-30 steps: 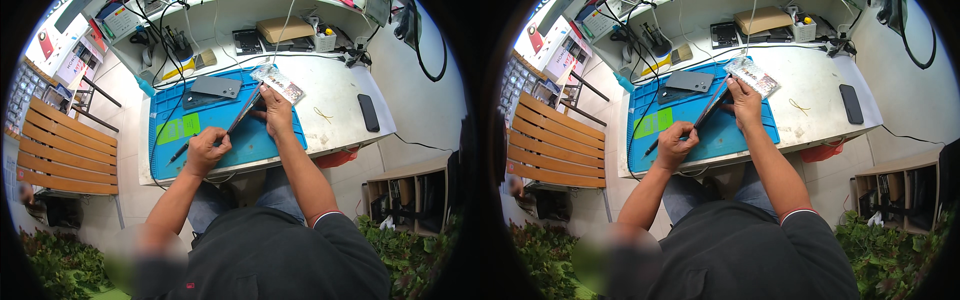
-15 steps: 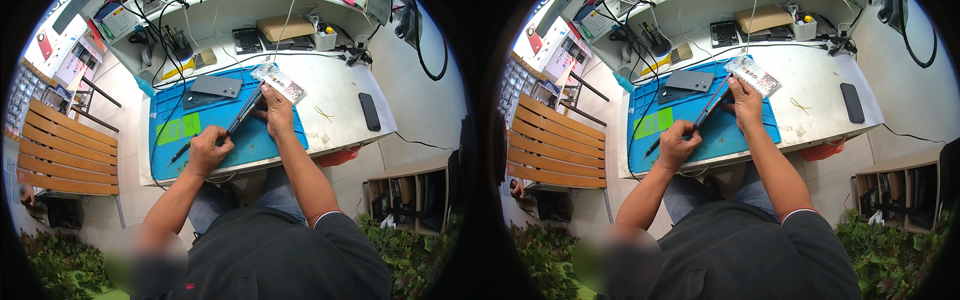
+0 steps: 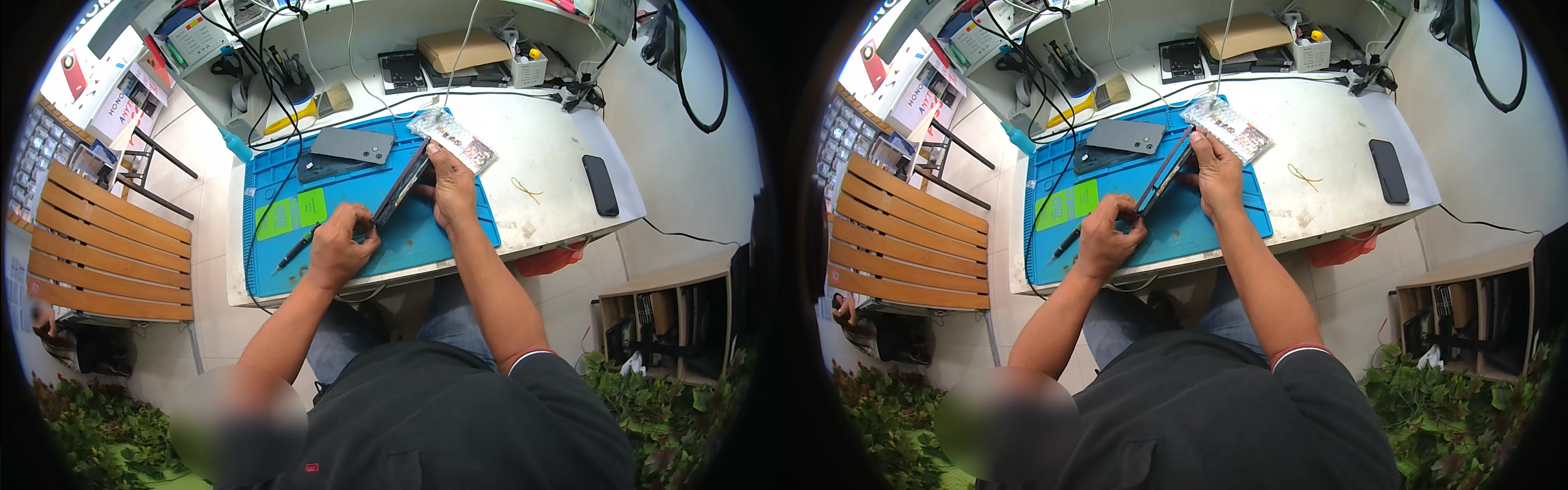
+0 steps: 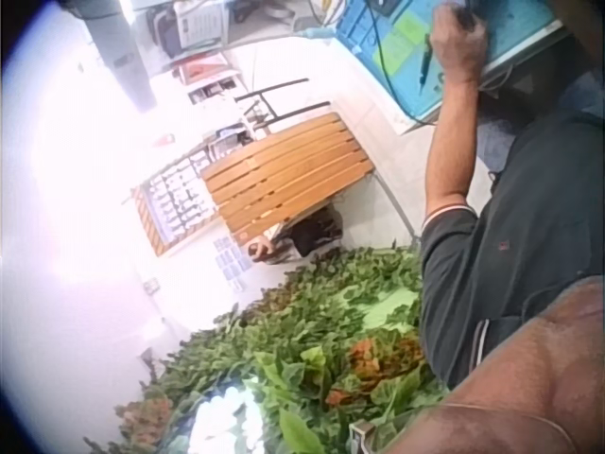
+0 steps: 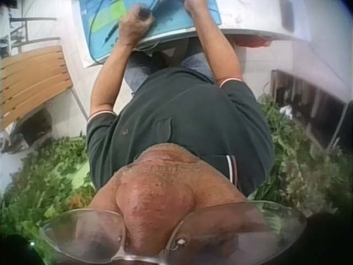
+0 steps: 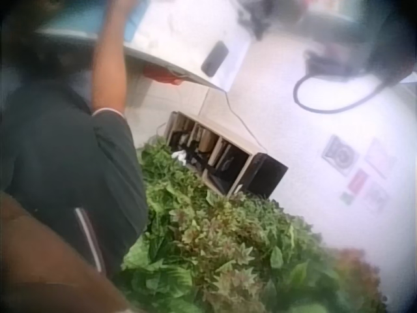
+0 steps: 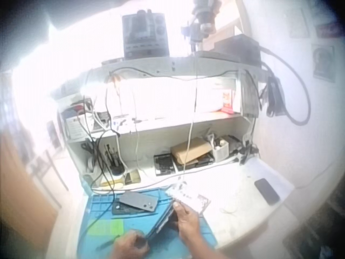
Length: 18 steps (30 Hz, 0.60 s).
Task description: The person disassembles a phone on a work mat using a screwdriver and a pry tool to remove the battery and other internal components.
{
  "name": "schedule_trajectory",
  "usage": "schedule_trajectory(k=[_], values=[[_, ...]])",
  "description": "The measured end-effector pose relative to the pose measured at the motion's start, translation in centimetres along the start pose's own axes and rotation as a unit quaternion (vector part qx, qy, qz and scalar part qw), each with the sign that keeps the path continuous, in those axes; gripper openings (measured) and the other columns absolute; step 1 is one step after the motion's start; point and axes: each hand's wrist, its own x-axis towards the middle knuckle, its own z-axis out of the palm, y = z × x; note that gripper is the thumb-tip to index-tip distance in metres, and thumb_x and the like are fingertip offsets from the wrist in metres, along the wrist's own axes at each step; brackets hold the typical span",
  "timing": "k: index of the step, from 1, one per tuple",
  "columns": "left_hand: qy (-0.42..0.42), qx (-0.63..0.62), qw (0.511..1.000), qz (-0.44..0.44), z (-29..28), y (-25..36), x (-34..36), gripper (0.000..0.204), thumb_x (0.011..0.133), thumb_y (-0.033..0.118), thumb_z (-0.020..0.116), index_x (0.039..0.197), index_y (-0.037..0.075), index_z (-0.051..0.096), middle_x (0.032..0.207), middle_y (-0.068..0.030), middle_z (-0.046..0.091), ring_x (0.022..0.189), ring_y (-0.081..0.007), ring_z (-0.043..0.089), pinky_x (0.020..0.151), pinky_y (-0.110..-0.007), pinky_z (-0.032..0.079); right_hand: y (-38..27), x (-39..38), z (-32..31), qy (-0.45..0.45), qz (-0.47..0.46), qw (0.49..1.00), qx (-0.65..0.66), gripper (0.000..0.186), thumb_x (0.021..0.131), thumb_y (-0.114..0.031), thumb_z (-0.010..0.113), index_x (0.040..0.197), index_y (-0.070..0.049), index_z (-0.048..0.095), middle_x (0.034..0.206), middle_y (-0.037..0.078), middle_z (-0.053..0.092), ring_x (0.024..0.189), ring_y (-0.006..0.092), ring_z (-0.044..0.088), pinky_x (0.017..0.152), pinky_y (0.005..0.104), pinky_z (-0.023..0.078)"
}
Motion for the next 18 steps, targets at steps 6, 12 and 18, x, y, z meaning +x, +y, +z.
schedule_trajectory(k=[6,12,18], values=[[-0.020,0.043,0.999,0.021,0.0,0.2,0.0,0.050,0.080,-0.004,0.084,0.129,0.005,0.074,0.106,-0.0104,0.080,0.085,-0.0254,0.079,0.078,-0.035,0.064,0.0,0.0,-0.4,-0.010,0.009,1.000,0.005,0.033,0.109,-0.039,0.075,0.124,-0.011,0.077,0.104,0.000,0.076,0.093,0.0144,0.073,0.081,0.0429,0.065],[-0.067,0.019,0.996,-0.050,-0.4,0.3,0.3,0.066,0.083,-0.001,0.079,0.148,0.007,0.068,0.116,-0.0109,0.082,0.094,-0.0247,0.079,0.087,-0.037,0.064,0.0,0.1,-0.6,-0.049,0.012,0.998,0.047,0.047,0.109,-0.037,0.076,0.144,-0.006,0.071,0.112,0.001,0.075,0.097,0.0124,0.072,0.081,0.0392,0.067],[-0.152,-0.158,0.958,-0.184,-2.3,-0.2,1.0,0.074,0.086,0.002,0.079,0.157,0.007,0.060,0.121,-0.0097,0.079,0.111,-0.0176,0.075,0.102,-0.034,0.059,0.2,0.3,-0.6,-0.091,0.004,0.994,0.064,0.050,0.108,-0.035,0.077,0.148,-0.005,0.068,0.121,0.002,0.073,0.103,0.0134,0.072,0.083,0.0402,0.067]])
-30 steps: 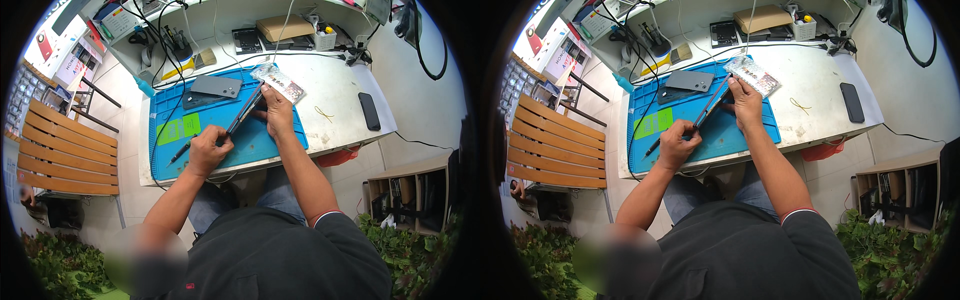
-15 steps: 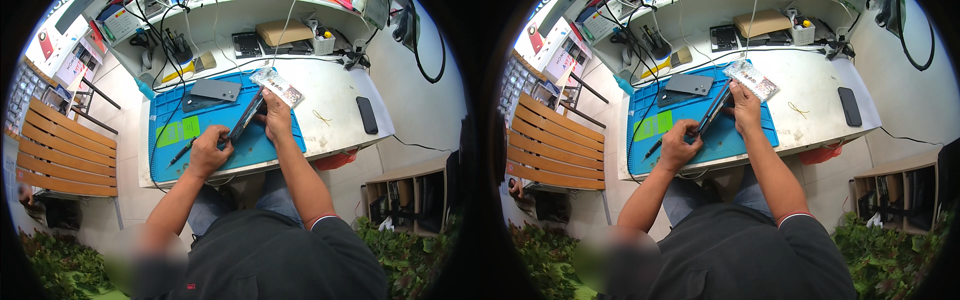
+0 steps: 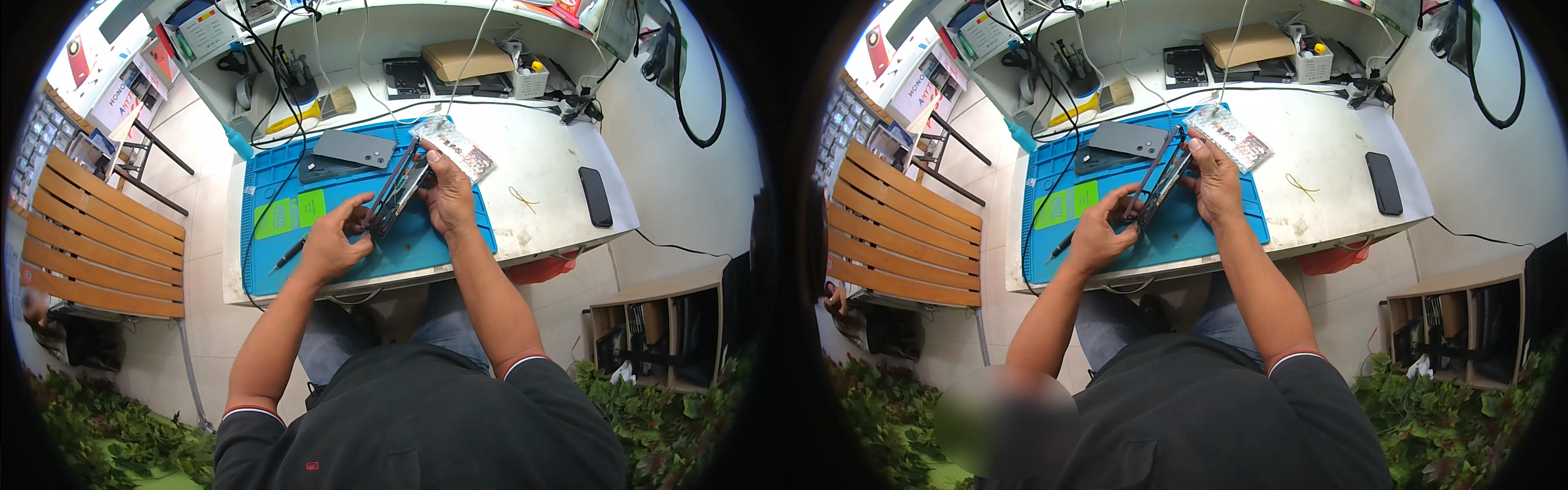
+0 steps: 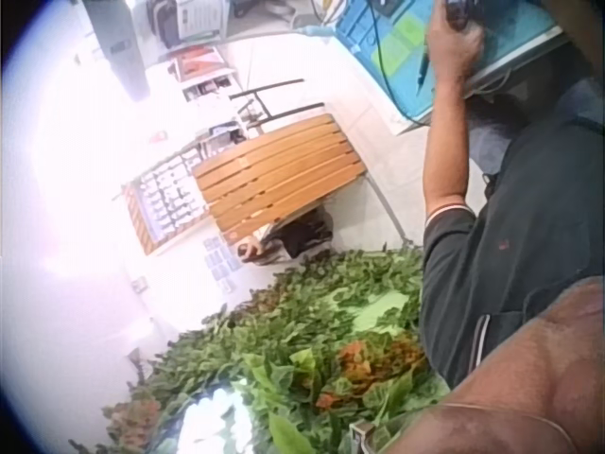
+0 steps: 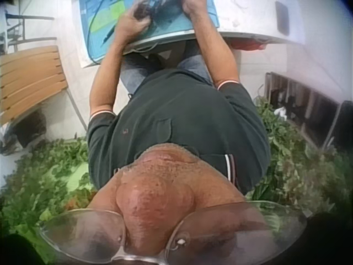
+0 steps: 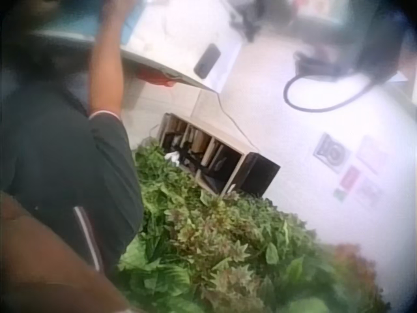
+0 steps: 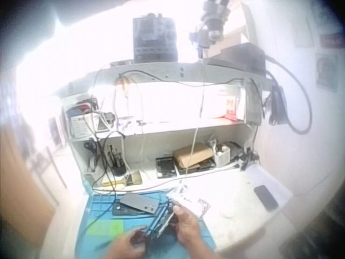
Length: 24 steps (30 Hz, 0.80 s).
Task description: The person disassembles a phone on a work mat using a screwdriver and a pry tool to remove the battery and other internal components.
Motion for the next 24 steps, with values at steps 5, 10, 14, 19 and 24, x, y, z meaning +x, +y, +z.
schedule_trajectory(k=[5,10,14,19,24], values=[[-0.098,-0.195,0.973,-0.078,-3.0,0.9,0.7,0.086,0.083,0.010,0.091,0.161,0.005,0.055,0.133,-0.0107,0.070,0.118,-0.0197,0.069,0.110,-0.035,0.055,0.2,-0.4,0.5,-0.025,-0.013,1.000,0.012,0.052,0.107,-0.032,0.079,0.150,-0.004,0.067,0.123,0.004,0.073,0.106,0.0162,0.074,0.086,0.0432,0.068],[-0.099,-0.158,0.974,-0.125,-3.2,1.2,1.1,0.099,0.075,0.020,0.102,0.161,0.006,0.055,0.129,-0.0095,0.069,0.113,-0.0189,0.067,0.108,-0.034,0.055,0.4,-0.7,1.1,-0.042,-0.015,0.999,-0.002,0.054,0.107,-0.030,0.080,0.151,-0.003,0.066,0.129,0.007,0.072,0.108,0.0196,0.075,0.091,0.0460,0.068],[-0.093,-0.121,0.980,-0.128,-2.8,2.3,1.7,0.105,0.070,0.023,0.105,0.161,0.007,0.055,0.128,-0.0105,0.071,0.113,-0.0186,0.068,0.105,-0.034,0.055,0.4,-0.5,0.7,-0.053,-0.019,0.998,-0.005,0.054,0.107,-0.027,0.078,0.153,-0.002,0.063,0.134,0.010,0.072,0.116,0.0232,0.074,0.097,0.0482,0.067],[-0.092,-0.071,0.990,-0.078,-4.8,0.5,2.3,0.111,0.066,0.023,0.101,0.163,0.011,0.049,0.128,-0.0139,0.072,0.113,-0.0244,0.071,0.104,-0.037,0.056,-0.9,-0.5,0.9,-0.122,0.012,0.992,-0.019,0.068,0.105,-0.022,0.080,0.163,0.000,0.051,0.145,0.016,0.068,0.131,0.0290,0.070,0.112,0.0455,0.060],[-0.130,0.080,0.987,-0.045,-8.0,0.5,4.1,0.112,0.063,0.020,0.097,0.163,0.014,0.049,0.132,-0.0161,0.072,0.125,-0.0315,0.068,0.117,-0.043,0.051,-4.1,1.3,-1.7,-0.262,0.009,0.911,-0.320,0.120,0.081,-0.030,0.102,0.174,-0.002,0.031,0.153,0.018,0.063,0.148,0.0320,0.055,0.128,0.0434,0.041]])
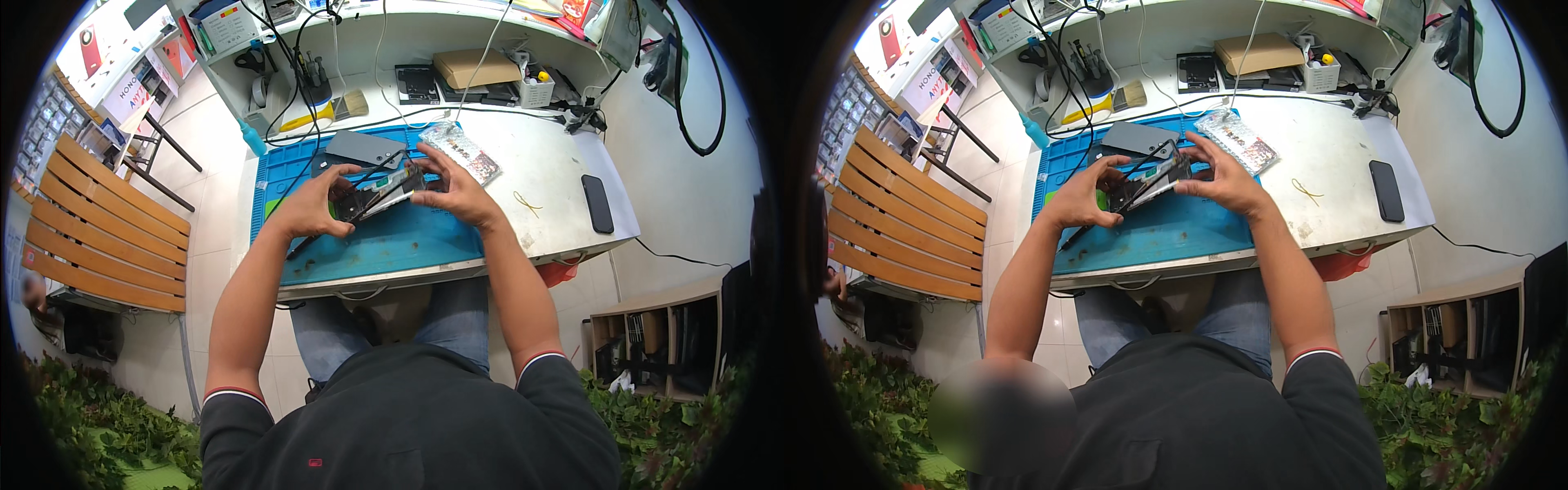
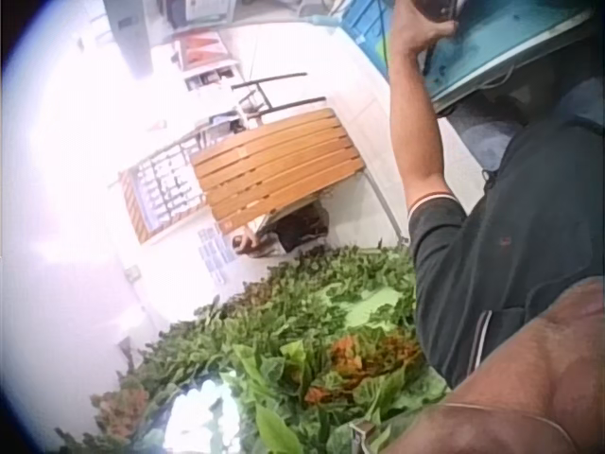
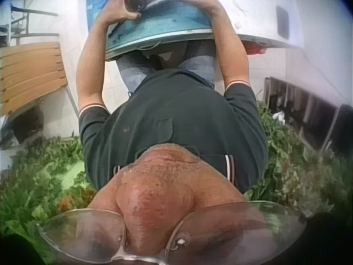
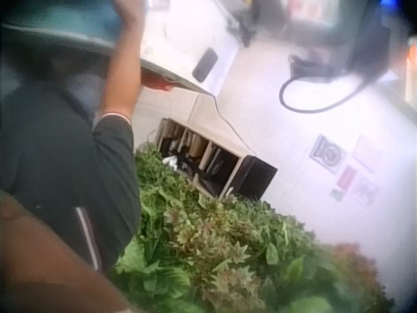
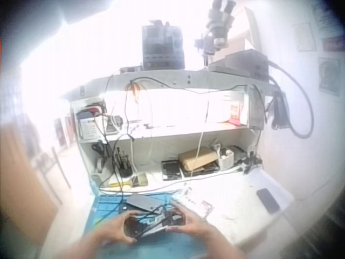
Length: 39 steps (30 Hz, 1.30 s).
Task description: The person disassembles a phone on a work mat using a screwdriver and a pry tool to remove the battery and other internal components.
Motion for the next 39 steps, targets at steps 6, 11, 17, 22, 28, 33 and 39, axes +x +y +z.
schedule_trajectory(k=[6,11,17,22,28,33,39], values=[[-0.032,0.220,0.974,0.048,0.0,1.9,0.5,0.118,0.063,0.020,0.096,0.169,0.022,0.045,0.140,-0.0173,0.071,0.133,-0.0379,0.065,0.122,-0.045,0.050,-0.7,-1.1,-1.2,-0.065,0.012,0.900,-0.431,0.126,0.072,-0.038,0.103,0.174,-0.007,0.035,0.149,0.020,0.066,0.140,0.0392,0.056,0.124,0.0473,0.043],[-0.019,0.255,0.964,0.068,0.2,2.5,-0.2,0.121,0.065,0.015,0.099,0.172,0.024,0.043,0.142,-0.0131,0.071,0.134,-0.0366,0.064,0.120,-0.045,0.052,-1.4,-1.4,-1.0,-0.074,-0.026,0.905,-0.419,0.113,0.075,-0.037,0.102,0.169,-0.008,0.045,0.146,0.017,0.070,0.140,0.0363,0.056,0.122,0.0489,0.043],[0.047,0.334,0.914,0.224,1.4,3.1,-2.3,0.121,0.061,0.014,0.105,0.168,0.025,0.050,0.142,-0.0108,0.071,0.131,-0.0342,0.065,0.111,-0.045,0.058,-0.4,-3.1,-0.2,0.080,-0.079,0.970,-0.214,0.048,0.097,-0.012,0.085,0.144,-0.010,0.075,0.115,0.010,0.084,0.098,0.0237,0.077,0.096,0.0362,0.059],[0.101,0.114,0.975,0.162,1.1,3.2,-4.9,0.091,0.082,0.027,0.100,0.162,0.014,0.058,0.132,-0.0136,0.076,0.121,-0.0295,0.072,0.108,-0.040,0.059,-2.1,-6.4,0.9,0.050,-0.095,0.973,-0.202,0.030,0.093,0.002,0.084,0.121,-0.007,0.085,0.112,0.009,0.084,0.105,0.0208,0.077,0.091,0.0344,0.060],[0.112,0.088,0.990,0.018,0.5,1.5,-2.6,0.052,0.097,0.033,0.088,0.138,0.004,0.077,0.120,-0.0135,0.082,0.101,-0.0193,0.077,0.093,-0.032,0.061,-3.4,-9.4,2.2,-0.021,-0.200,0.929,-0.309,0.028,0.085,0.003,0.085,0.108,-0.012,0.084,0.111,0.002,0.082,0.113,0.0255,0.074,0.101,0.0405,0.056],[0.105,0.185,0.974,-0.084,1.7,3.0,0.2,0.053,0.086,0.039,0.092,0.123,0.004,0.082,0.113,-0.0150,0.083,0.101,-0.0291,0.079,0.093,-0.038,0.061,-2.6,-10.3,2.8,-0.068,-0.197,0.899,-0.385,0.026,0.083,-0.003,0.086,0.106,-0.014,0.081,0.115,-0.001,0.079,0.121,0.0248,0.069,0.102,0.0409,0.051],[0.039,0.252,0.954,-0.158,1.2,3.1,3.3,0.057,0.076,0.045,0.087,0.116,0.006,0.083,0.112,-0.0183,0.083,0.107,-0.0340,0.079,0.097,-0.041,0.061,-2.8,-10.3,3.4,-0.057,-0.203,0.903,-0.375,0.023,0.084,-0.009,0.087,0.105,-0.012,0.079,0.116,0.002,0.078,0.121,0.0260,0.068,0.101,0.0415,0.051]])
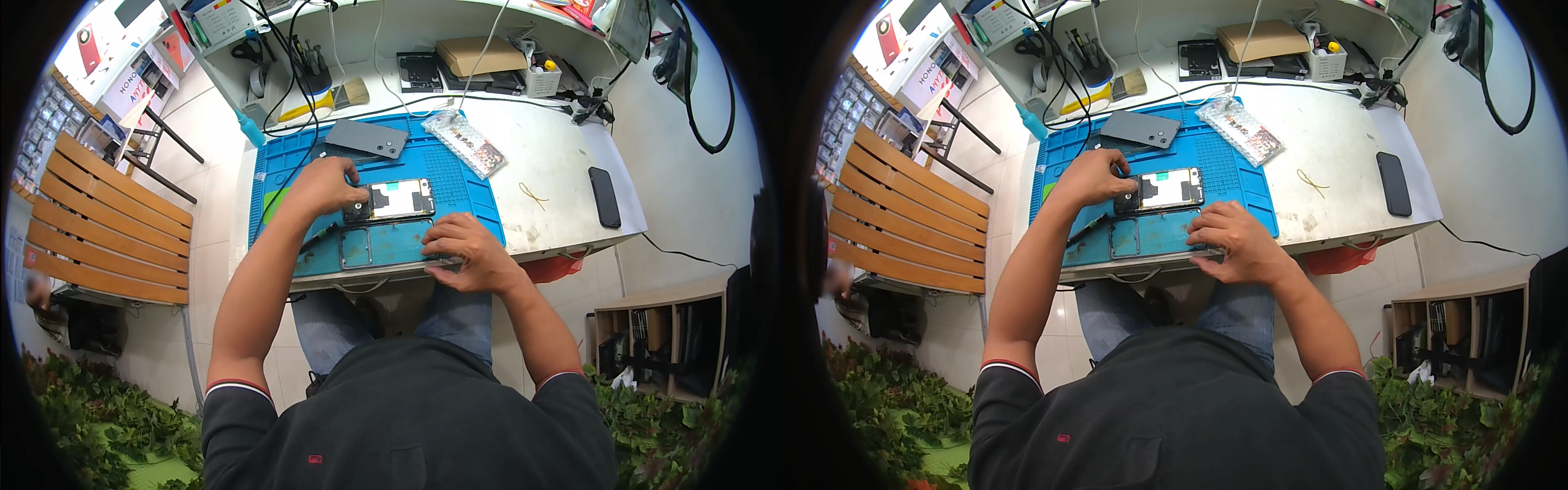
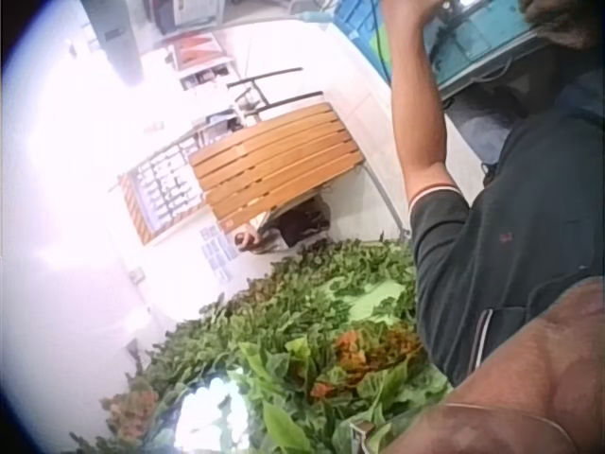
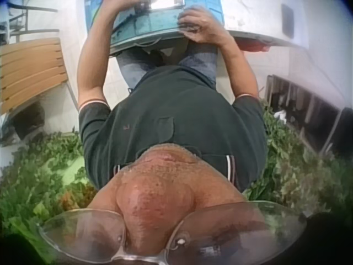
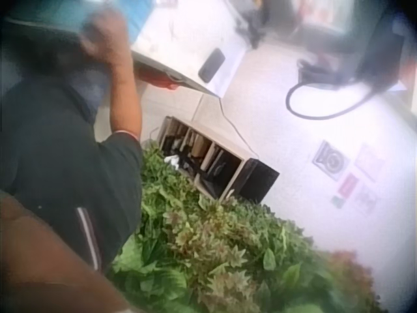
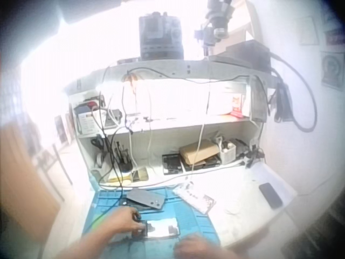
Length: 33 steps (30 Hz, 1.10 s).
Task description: The person disassembles a phone on a work mat using a screwdriver and a pry tool to remove the battery and other internal components.
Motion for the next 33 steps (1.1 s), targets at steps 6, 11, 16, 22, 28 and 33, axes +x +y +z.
schedule_trajectory(k=[6,11,16,22,28,33], values=[[-0.014,0.022,1.000,-0.007,0.0,0.6,0.6,0.047,0.079,0.044,0.087,0.107,0.007,0.084,0.109,-0.0172,0.082,0.105,-0.0338,0.078,0.095,-0.042,0.061,0.5,1.5,1.3,0.071,0.037,0.996,-0.038,0.020,0.091,-0.015,0.086,0.109,-0.010,0.080,0.113,0.005,0.077,0.112,0.0280,0.068,0.096,0.0432,0.051],[-0.005,0.017,0.998,0.055,-2.3,-2.4,-2.6,0.041,0.078,0.032,0.093,0.108,0.006,0.084,0.103,-0.0146,0.082,0.099,-0.0323,0.078,0.090,-0.041,0.061,3.0,6.3,1.7,0.062,0.025,0.990,-0.122,0.029,0.094,-0.020,0.085,0.121,-0.010,0.082,0.116,0.007,0.078,0.107,0.0281,0.068,0.096,0.0428,0.051],[-0.093,-0.027,0.995,0.032,-2.1,-5.6,-7.1,0.040,0.074,0.016,0.096,0.110,0.003,0.082,0.098,-0.0120,0.082,0.092,-0.0263,0.079,0.085,-0.037,0.061,4.6,10.8,2.4,-0.083,0.075,0.988,-0.103,0.033,0.092,-0.024,0.087,0.120,-0.007,0.083,0.118,0.011,0.078,0.112,0.0339,0.071,0.097,0.0457,0.055],[-0.022,-0.103,0.994,0.034,-0.4,-7.6,-8.1,0.035,0.080,0.008,0.090,0.114,0.001,0.082,0.091,-0.0086,0.078,0.083,-0.0190,0.073,0.082,-0.032,0.061,4.8,12.7,2.7,-0.118,0.150,0.980,-0.048,0.031,0.090,-0.027,0.090,0.110,-0.004,0.085,0.114,0.014,0.077,0.110,0.0368,0.073,0.094,0.0471,0.058],[0.099,-0.139,0.984,-0.046,-1.3,-9.5,-6.6,0.035,0.087,0.010,0.085,0.120,0.001,0.081,0.092,-0.0081,0.075,0.082,-0.0170,0.070,0.082,-0.033,0.061,2.9,12.1,4.0,-0.099,0.176,0.976,-0.077,0.025,0.094,-0.022,0.086,0.108,-0.001,0.083,0.112,0.020,0.075,0.111,0.0409,0.072,0.096,0.0511,0.059],[0.190,-0.068,0.978,0.049,-0.7,-10.3,-5.2,0.032,0.088,0.010,0.085,0.119,0.003,0.081,0.099,-0.0108,0.075,0.087,-0.0219,0.072,0.083,-0.036,0.061,2.1,11.3,5.3,-0.061,0.188,0.975,-0.101,0.022,0.097,-0.016,0.081,0.112,-0.001,0.082,0.110,0.016,0.073,0.110,0.0397,0.069,0.097,0.0498,0.056]])
